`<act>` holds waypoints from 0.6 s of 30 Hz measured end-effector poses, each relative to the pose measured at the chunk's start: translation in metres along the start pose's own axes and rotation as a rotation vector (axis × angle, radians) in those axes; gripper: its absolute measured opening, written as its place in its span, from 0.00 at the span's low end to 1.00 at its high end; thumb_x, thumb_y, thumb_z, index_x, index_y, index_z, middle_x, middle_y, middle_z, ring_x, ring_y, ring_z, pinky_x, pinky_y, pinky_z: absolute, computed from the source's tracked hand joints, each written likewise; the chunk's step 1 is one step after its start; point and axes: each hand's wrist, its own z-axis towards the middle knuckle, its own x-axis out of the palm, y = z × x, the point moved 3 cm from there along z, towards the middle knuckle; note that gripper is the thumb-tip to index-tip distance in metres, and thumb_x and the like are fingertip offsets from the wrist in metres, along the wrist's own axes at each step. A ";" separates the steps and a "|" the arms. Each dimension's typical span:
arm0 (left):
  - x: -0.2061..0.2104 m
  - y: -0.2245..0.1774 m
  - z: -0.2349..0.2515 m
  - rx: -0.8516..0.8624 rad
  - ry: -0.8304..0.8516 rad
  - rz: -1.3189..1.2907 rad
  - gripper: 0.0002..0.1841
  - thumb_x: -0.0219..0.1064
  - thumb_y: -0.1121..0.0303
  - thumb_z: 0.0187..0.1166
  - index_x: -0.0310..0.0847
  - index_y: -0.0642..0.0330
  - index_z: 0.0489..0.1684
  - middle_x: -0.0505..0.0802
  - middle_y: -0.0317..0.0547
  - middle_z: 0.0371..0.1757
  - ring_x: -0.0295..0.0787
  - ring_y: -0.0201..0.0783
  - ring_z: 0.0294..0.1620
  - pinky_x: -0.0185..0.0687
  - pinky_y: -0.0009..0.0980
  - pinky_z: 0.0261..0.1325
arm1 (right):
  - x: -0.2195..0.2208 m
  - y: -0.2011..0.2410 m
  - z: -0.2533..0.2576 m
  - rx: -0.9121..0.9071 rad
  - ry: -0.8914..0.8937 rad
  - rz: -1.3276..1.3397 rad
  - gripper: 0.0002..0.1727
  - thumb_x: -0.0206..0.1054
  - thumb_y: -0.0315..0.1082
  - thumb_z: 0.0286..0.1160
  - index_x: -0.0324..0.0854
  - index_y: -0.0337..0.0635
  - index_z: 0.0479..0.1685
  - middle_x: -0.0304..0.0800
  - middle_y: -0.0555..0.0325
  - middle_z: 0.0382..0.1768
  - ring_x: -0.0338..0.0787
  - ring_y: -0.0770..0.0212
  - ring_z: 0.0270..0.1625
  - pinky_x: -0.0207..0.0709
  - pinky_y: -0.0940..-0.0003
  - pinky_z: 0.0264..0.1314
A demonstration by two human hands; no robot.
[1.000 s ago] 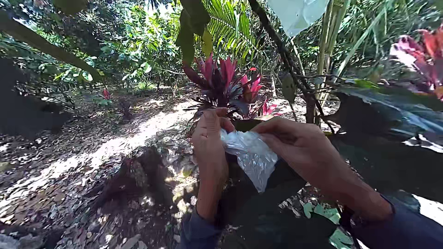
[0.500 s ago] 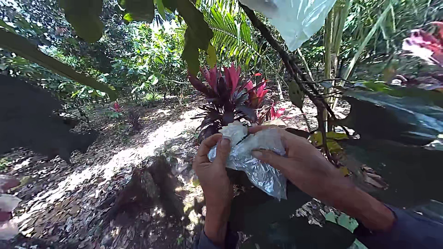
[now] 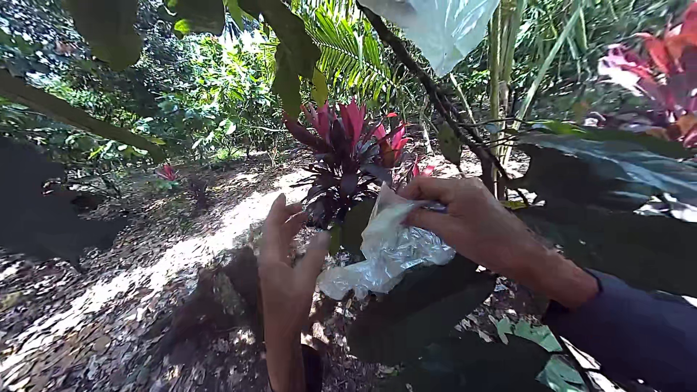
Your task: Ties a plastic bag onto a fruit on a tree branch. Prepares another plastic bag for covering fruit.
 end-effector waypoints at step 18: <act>0.066 0.008 -0.036 -0.001 0.387 -0.508 0.29 0.67 0.79 0.77 0.64 0.78 0.78 0.88 0.54 0.65 0.89 0.40 0.65 0.85 0.40 0.72 | 0.003 0.014 -0.006 0.140 -0.033 0.152 0.16 0.79 0.53 0.66 0.87 0.52 0.34 0.88 0.69 0.22 0.85 0.76 0.25 0.79 0.78 0.27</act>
